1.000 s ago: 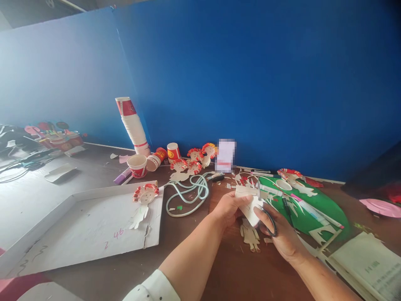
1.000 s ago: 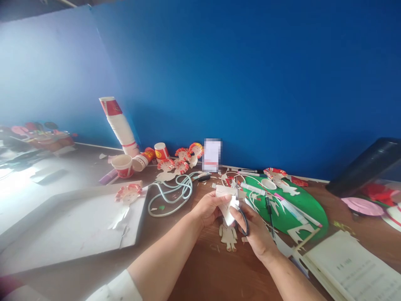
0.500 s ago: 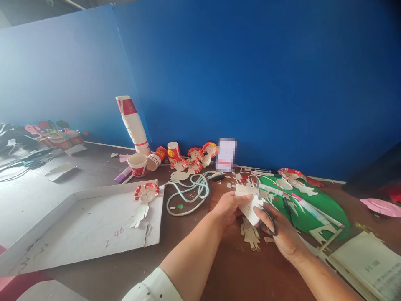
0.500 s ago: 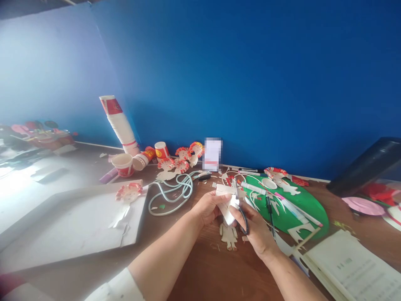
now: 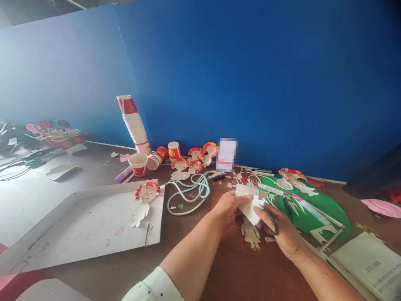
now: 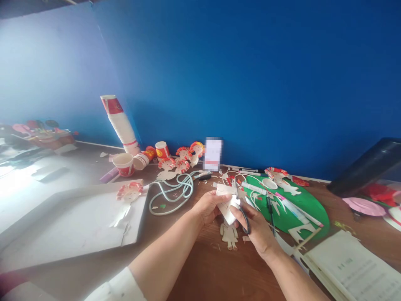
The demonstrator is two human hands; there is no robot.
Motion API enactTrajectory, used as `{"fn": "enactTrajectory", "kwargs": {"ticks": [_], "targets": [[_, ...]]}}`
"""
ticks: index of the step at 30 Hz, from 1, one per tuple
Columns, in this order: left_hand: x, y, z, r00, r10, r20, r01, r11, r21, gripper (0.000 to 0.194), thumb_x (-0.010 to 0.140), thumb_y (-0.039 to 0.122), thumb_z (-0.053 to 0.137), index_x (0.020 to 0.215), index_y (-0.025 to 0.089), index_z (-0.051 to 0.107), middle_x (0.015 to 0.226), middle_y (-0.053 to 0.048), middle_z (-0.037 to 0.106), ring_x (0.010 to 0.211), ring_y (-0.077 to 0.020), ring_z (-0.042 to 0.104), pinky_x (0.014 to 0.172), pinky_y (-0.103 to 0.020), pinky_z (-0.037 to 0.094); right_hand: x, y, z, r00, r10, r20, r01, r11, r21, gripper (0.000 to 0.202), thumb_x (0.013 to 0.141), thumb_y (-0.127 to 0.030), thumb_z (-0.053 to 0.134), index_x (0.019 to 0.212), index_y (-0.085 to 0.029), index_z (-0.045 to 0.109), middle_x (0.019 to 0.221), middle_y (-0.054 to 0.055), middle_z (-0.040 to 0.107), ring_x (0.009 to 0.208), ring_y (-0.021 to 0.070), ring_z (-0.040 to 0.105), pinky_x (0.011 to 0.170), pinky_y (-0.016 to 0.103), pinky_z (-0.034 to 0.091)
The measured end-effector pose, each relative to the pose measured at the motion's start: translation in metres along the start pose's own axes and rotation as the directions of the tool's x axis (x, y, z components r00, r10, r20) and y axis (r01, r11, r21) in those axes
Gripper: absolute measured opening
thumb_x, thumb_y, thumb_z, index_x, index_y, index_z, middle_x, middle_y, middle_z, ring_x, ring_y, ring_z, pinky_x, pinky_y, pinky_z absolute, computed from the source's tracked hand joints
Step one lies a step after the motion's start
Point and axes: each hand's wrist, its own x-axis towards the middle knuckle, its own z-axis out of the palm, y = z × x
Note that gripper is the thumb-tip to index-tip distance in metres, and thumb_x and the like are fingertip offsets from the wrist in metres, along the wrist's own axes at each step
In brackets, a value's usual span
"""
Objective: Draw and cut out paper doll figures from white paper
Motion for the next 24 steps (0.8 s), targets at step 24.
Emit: {"fn": "enactTrajectory", "kwargs": {"ticks": [24], "targets": [[-0.0032, 0.0096, 0.0013, 0.993, -0.081, 0.087, 0.086, 0.994, -0.062, 0.038, 0.061, 0.024, 0.076, 0.092, 0.006, 0.064, 0.084, -0.013, 0.068, 0.072, -0.0214, 0.064, 0.071, -0.034, 0.049, -0.0003, 0.0025, -0.0023, 0.995, 0.013, 0.097, -0.028, 0.988, 0.154, 0.033, 0.078, -0.051, 0.063, 0.091, -0.022, 0.063, 0.065, -0.001, 0.054, 0.055, 0.0120, 0.040, 0.043, 0.023, 0.026]]}}
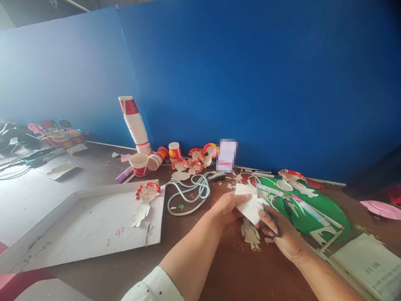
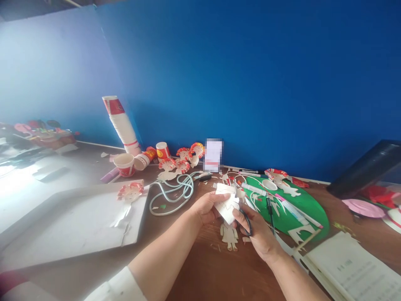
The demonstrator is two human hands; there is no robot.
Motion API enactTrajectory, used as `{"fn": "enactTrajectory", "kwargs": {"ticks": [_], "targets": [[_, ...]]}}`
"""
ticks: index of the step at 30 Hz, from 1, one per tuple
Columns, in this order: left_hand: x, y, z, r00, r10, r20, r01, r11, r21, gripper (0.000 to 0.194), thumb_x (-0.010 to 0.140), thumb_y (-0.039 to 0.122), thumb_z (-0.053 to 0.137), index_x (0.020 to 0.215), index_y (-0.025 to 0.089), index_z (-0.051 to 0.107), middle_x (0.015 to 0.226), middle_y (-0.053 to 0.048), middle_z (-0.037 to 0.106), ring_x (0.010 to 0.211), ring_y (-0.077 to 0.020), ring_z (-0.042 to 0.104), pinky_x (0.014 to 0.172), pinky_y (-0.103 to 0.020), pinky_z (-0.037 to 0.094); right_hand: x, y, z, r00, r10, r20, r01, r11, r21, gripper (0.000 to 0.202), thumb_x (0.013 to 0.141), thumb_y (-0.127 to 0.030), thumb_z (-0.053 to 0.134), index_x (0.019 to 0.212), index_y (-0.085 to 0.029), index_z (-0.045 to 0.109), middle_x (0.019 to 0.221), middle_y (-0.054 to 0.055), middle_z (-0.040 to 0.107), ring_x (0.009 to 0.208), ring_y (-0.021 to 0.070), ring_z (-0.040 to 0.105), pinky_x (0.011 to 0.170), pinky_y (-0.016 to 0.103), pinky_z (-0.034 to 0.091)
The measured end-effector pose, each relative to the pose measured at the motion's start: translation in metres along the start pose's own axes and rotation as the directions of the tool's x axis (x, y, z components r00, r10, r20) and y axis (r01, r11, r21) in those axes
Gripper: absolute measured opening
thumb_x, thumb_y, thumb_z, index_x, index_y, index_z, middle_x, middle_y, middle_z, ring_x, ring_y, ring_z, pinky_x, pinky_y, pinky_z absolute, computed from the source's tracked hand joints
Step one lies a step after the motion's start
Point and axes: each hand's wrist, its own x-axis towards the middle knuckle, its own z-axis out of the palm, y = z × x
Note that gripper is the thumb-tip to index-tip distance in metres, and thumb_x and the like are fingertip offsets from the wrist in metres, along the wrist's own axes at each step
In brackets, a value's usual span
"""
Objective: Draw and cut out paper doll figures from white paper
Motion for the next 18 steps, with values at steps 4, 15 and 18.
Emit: {"fn": "enactTrajectory", "kwargs": {"ticks": [4, 15, 18], "targets": [[-0.001, 0.001, -0.001, 1.000, 0.006, 0.020, -0.005, 0.999, -0.035, 0.035, 0.064, 0.025, 0.073, 0.092, 0.006, 0.064, 0.079, -0.013, 0.068, 0.068, -0.0190, 0.063, 0.069, -0.030, 0.048, -0.002, -0.010, 0.002, 0.995, -0.050, 0.081, 0.042, 0.995, 0.091, 0.029, 0.081, -0.048, 0.061, 0.079, -0.019, 0.061, 0.072, 0.002, 0.056, 0.061, 0.0117, 0.043, 0.045, 0.022, 0.025], [0.000, -0.002, 0.001, 0.997, 0.075, 0.026, -0.074, 0.997, -0.028, 0.042, 0.062, 0.028, 0.076, 0.097, 0.008, 0.064, 0.085, -0.012, 0.068, 0.071, -0.0185, 0.062, 0.067, -0.028, 0.047, 0.000, -0.003, -0.004, 0.999, -0.027, 0.031, 0.029, 0.995, -0.092, 0.025, 0.082, -0.044, 0.060, 0.075, -0.020, 0.060, 0.066, -0.002, 0.052, 0.058, 0.0111, 0.035, 0.050, 0.024, 0.023], [0.001, -0.004, 0.002, 0.996, 0.094, -0.010, -0.094, 0.995, -0.034, 0.042, 0.062, 0.027, 0.076, 0.098, 0.009, 0.065, 0.088, -0.013, 0.068, 0.073, -0.0191, 0.062, 0.068, -0.029, 0.047, 0.001, 0.000, -0.007, 0.999, -0.041, 0.023, 0.043, 0.993, -0.109, 0.027, 0.083, -0.047, 0.057, 0.077, -0.021, 0.060, 0.066, -0.002, 0.053, 0.057, 0.0114, 0.035, 0.051, 0.025, 0.024]]}}
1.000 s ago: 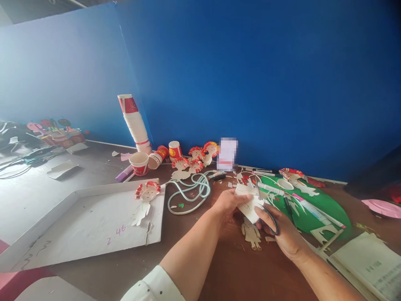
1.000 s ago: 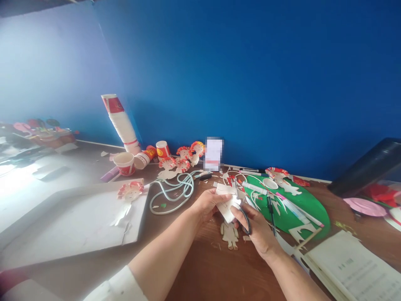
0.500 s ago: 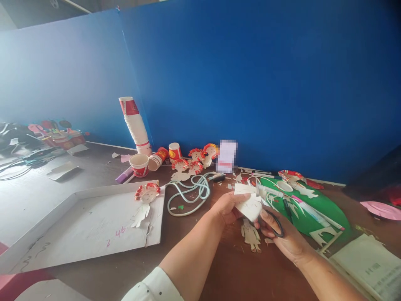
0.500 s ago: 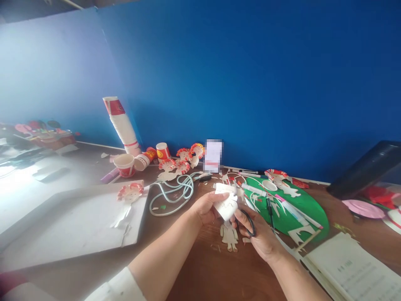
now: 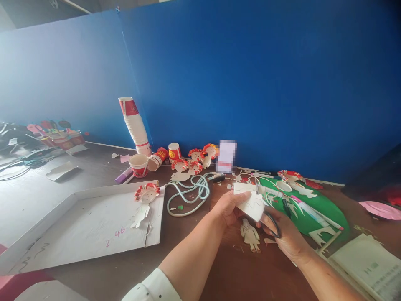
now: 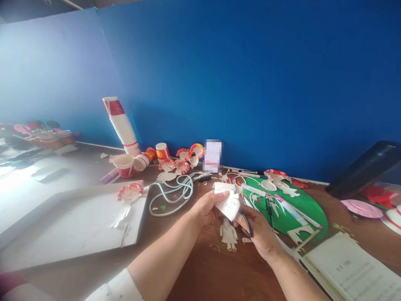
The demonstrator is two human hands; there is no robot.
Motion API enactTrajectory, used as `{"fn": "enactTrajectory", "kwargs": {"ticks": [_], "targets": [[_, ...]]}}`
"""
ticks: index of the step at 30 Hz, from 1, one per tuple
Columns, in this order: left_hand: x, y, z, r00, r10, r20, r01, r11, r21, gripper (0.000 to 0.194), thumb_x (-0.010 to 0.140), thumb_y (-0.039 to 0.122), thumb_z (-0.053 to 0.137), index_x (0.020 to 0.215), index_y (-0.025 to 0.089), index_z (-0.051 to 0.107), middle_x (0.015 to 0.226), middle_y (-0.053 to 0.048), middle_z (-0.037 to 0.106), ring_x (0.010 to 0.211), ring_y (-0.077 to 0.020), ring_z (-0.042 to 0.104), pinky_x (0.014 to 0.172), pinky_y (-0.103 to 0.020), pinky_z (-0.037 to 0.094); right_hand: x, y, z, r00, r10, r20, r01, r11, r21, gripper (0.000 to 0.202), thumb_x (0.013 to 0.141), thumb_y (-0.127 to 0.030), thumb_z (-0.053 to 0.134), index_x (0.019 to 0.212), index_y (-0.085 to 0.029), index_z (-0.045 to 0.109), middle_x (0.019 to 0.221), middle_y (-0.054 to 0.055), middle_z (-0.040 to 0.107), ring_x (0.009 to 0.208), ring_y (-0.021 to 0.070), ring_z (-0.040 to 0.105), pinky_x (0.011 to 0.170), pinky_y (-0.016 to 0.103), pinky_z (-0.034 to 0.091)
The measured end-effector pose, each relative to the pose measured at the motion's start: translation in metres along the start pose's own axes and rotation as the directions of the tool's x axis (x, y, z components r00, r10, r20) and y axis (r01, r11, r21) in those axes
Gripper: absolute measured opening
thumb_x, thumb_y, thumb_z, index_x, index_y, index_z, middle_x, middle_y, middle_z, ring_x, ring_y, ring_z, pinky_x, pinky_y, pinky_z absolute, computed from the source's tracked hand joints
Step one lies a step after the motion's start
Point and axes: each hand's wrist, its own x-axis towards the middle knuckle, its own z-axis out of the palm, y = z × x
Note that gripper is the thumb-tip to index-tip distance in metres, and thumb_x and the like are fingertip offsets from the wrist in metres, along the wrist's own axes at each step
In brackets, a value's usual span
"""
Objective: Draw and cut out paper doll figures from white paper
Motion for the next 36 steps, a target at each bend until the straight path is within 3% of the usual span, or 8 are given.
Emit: {"fn": "enactTrajectory", "kwargs": {"ticks": [8, 15, 27, 30, 33, 36], "targets": [[-0.002, 0.002, 0.005, 0.997, 0.012, -0.082, -0.012, 1.000, -0.004, 0.038, 0.060, 0.026, 0.077, 0.093, 0.010, 0.065, 0.082, -0.009, 0.069, 0.068, -0.0166, 0.062, 0.063, -0.026, 0.047, 0.000, -0.003, -0.001, 0.999, -0.026, 0.022, 0.029, 0.991, -0.133, 0.030, 0.082, -0.049, 0.055, 0.072, -0.022, 0.061, 0.066, -0.001, 0.055, 0.064, 0.0155, 0.046, 0.054, 0.025, 0.032], [-0.002, 0.000, 0.007, 1.000, -0.005, -0.007, 0.005, 1.000, 0.022, 0.047, 0.054, 0.030, 0.081, 0.093, 0.007, 0.065, 0.080, -0.012, 0.068, 0.066, -0.0191, 0.063, 0.062, -0.029, 0.047, -0.001, -0.005, 0.004, 0.998, 0.014, -0.067, -0.021, 0.995, -0.101, 0.026, 0.075, -0.047, 0.061, 0.066, -0.022, 0.059, 0.064, -0.002, 0.056, 0.059, 0.0154, 0.049, 0.052, 0.025, 0.035], [-0.010, 0.002, 0.010, 0.988, 0.043, 0.150, -0.073, 0.977, 0.201, 0.053, 0.053, 0.037, 0.082, 0.093, 0.006, 0.064, 0.078, -0.013, 0.067, 0.062, -0.0194, 0.061, 0.063, -0.032, 0.046, 0.004, 0.010, -0.001, 0.987, -0.045, -0.153, 0.033, 0.996, -0.079, 0.025, 0.075, -0.045, 0.061, 0.066, -0.022, 0.059, 0.058, -0.001, 0.057, 0.057, 0.0158, 0.049, 0.052, 0.026, 0.034], [-0.009, 0.003, 0.009, 0.991, 0.082, 0.104, -0.106, 0.962, 0.251, 0.057, 0.055, 0.040, 0.081, 0.098, 0.006, 0.064, 0.083, -0.014, 0.067, 0.065, -0.0187, 0.061, 0.065, -0.031, 0.045, 0.003, 0.004, 0.001, 0.988, -0.057, -0.143, 0.035, 0.988, -0.150, 0.022, 0.073, -0.042, 0.062, 0.065, -0.022, 0.059, 0.057, -0.002, 0.055, 0.056, 0.0156, 0.047, 0.052, 0.026, 0.035], [-0.005, -0.001, 0.005, 0.989, 0.141, -0.032, -0.129, 0.959, 0.253, 0.053, 0.062, 0.045, 0.076, 0.098, 0.008, 0.065, 0.085, -0.013, 0.067, 0.067, -0.0167, 0.060, 0.065, -0.029, 0.044, 0.001, -0.004, 0.005, 0.987, -0.036, -0.154, 0.005, 0.981, -0.196, 0.022, 0.069, -0.042, 0.064, 0.062, -0.022, 0.058, 0.054, -0.003, 0.053, 0.054, 0.0152, 0.045, 0.051, 0.026, 0.034], [-0.001, -0.004, 0.002, 0.989, 0.126, -0.083, -0.106, 0.971, 0.214, 0.051, 0.060, 0.041, 0.078, 0.095, 0.007, 0.066, 0.084, -0.013, 0.067, 0.066, -0.0166, 0.060, 0.065, -0.029, 0.044, 0.000, -0.007, 0.006, 0.985, -0.011, -0.174, -0.025, 0.979, -0.204, 0.023, 0.068, -0.042, 0.065, 0.062, -0.022, 0.058, 0.053, -0.002, 0.054, 0.054, 0.0155, 0.045, 0.050, 0.026, 0.034]]}}
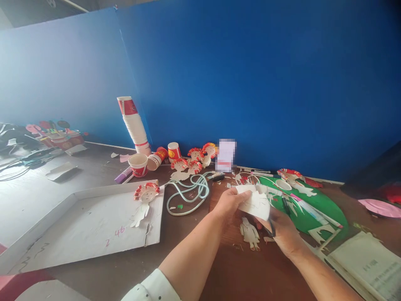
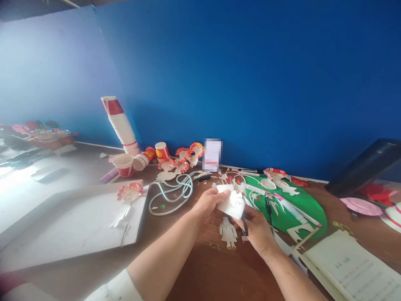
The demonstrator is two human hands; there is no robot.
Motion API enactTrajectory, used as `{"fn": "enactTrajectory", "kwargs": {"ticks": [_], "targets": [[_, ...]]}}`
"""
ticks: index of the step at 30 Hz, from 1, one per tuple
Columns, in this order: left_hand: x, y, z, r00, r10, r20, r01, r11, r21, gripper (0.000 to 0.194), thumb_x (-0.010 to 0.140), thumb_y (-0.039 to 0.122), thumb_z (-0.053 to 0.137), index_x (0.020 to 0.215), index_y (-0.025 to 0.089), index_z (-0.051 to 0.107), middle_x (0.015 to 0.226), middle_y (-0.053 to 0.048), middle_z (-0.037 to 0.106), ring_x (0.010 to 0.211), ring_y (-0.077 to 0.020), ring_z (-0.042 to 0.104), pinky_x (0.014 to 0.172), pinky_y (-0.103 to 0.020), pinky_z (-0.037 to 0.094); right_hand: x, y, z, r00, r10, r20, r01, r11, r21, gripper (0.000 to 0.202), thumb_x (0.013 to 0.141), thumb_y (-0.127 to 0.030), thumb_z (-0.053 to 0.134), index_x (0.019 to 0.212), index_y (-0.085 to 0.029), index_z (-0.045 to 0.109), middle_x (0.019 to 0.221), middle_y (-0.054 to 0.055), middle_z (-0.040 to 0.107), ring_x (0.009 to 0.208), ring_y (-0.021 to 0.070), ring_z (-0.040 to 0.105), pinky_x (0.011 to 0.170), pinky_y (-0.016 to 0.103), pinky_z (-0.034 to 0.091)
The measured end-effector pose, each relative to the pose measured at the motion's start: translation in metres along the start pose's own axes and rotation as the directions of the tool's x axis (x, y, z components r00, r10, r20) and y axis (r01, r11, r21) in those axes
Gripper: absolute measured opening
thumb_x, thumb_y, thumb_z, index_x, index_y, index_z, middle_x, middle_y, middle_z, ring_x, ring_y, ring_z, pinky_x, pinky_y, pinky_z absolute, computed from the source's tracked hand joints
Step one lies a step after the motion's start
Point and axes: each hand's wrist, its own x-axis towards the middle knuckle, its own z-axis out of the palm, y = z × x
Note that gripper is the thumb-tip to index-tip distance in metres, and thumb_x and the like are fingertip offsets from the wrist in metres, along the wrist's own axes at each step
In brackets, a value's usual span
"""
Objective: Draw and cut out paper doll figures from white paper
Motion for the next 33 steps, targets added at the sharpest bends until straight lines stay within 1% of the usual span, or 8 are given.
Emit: {"fn": "enactTrajectory", "kwargs": {"ticks": [6, 10, 15, 18, 22, 25, 29, 33], "targets": [[0.000, 0.000, 0.001, 0.999, 0.011, 0.043, -0.009, 0.998, -0.058, 0.049, 0.055, 0.036, 0.082, 0.090, 0.005, 0.067, 0.080, -0.015, 0.067, 0.066, -0.0189, 0.061, 0.065, -0.030, 0.045, 0.001, 0.009, 0.001, 1.000, -0.031, -0.005, 0.031, 0.996, 0.086, 0.025, 0.073, -0.044, 0.064, 0.062, -0.022, 0.059, 0.057, -0.002, 0.055, 0.056, 0.0157, 0.047, 0.051, 0.026, 0.035], [0.000, -0.004, 0.002, 0.998, 0.020, 0.061, -0.015, 0.997, -0.080, 0.048, 0.056, 0.035, 0.081, 0.090, 0.004, 0.067, 0.076, -0.014, 0.066, 0.062, -0.0181, 0.061, 0.059, -0.028, 0.045, 0.001, 0.014, 0.002, 1.000, 0.010, -0.018, -0.007, 0.989, 0.147, 0.026, 0.075, -0.047, 0.063, 0.067, -0.022, 0.061, 0.063, -0.001, 0.059, 0.063, 0.0181, 0.053, 0.052, 0.026, 0.038], [0.002, -0.010, 0.002, 0.991, 0.001, 0.137, 0.015, 0.993, -0.113, 0.046, 0.061, 0.039, 0.077, 0.091, 0.007, 0.063, 0.071, -0.011, 0.065, 0.054, -0.0192, 0.059, 0.049, -0.029, 0.044, 0.000, 0.013, 0.003, 0.998, 0.031, -0.049, -0.025, 0.993, 0.116, 0.028, 0.075, -0.051, 0.062, 0.071, -0.023, 0.062, 0.065, 0.000, 0.060, 0.063, 0.0188, 0.055, 0.052, 0.027, 0.040], [0.003, -0.010, 0.001, 0.988, -0.002, 0.152, 0.020, 0.993, -0.119, 0.045, 0.060, 0.038, 0.077, 0.089, 0.008, 0.063, 0.073, -0.011, 0.065, 0.054, -0.0193, 0.059, 0.047, -0.029, 0.044, -0.001, 0.013, 0.003, 0.999, 0.019, -0.046, -0.015, 0.995, 0.098, 0.028, 0.076, -0.051, 0.060, 0.072, -0.024, 0.061, 0.067, -0.001, 0.060, 0.064, 0.0197, 0.056, 0.051, 0.028, 0.040], [0.003, -0.010, -0.001, 0.990, -0.006, 0.144, 0.021, 0.994, -0.107, 0.046, 0.059, 0.038, 0.078, 0.090, 0.007, 0.063, 0.074, -0.012, 0.065, 0.057, -0.0190, 0.060, 0.049, -0.028, 0.045, 0.000, 0.011, 0.001, 0.999, -0.032, -0.039, 0.035, 0.997, 0.069, 0.028, 0.076, -0.051, 0.060, 0.070, -0.023, 0.060, 0.067, 0.000, 0.060, 0.065, 0.0202, 0.055, 0.054, 0.028, 0.040], [0.002, -0.008, -0.001, 0.991, 0.001, 0.137, 0.013, 0.995, -0.102, 0.048, 0.059, 0.038, 0.079, 0.091, 0.005, 0.064, 0.075, -0.013, 0.065, 0.059, -0.0186, 0.061, 0.052, -0.027, 0.045, 0.000, 0.007, 0.000, 0.997, -0.073, -0.023, 0.074, 0.996, 0.043, 0.030, 0.077, -0.050, 0.059, 0.066, -0.022, 0.059, 0.063, 0.000, 0.058, 0.063, 0.0192, 0.052, 0.054, 0.028, 0.038], [0.000, -0.004, 0.001, 0.991, 0.003, 0.132, 0.012, 0.994, -0.109, 0.048, 0.056, 0.039, 0.081, 0.087, 0.005, 0.065, 0.075, -0.012, 0.065, 0.060, -0.0180, 0.060, 0.057, -0.029, 0.045, 0.000, 0.003, -0.001, 0.996, -0.084, -0.020, 0.084, 0.995, 0.046, 0.029, 0.077, -0.048, 0.060, 0.063, -0.022, 0.058, 0.058, -0.002, 0.055, 0.059, 0.0166, 0.048, 0.054, 0.027, 0.035], [0.000, -0.002, 0.001, 0.995, 0.002, 0.100, 0.009, 0.994, -0.106, 0.052, 0.052, 0.038, 0.083, 0.088, 0.004, 0.066, 0.077, -0.013, 0.066, 0.063, -0.0175, 0.060, 0.062, -0.029, 0.045, 0.000, 0.004, -0.002, 0.995, -0.102, -0.020, 0.103, 0.993, 0.063, 0.030, 0.077, -0.046, 0.061, 0.060, -0.022, 0.057, 0.055, -0.002, 0.053, 0.058, 0.0162, 0.046, 0.055, 0.027, 0.034]]}}
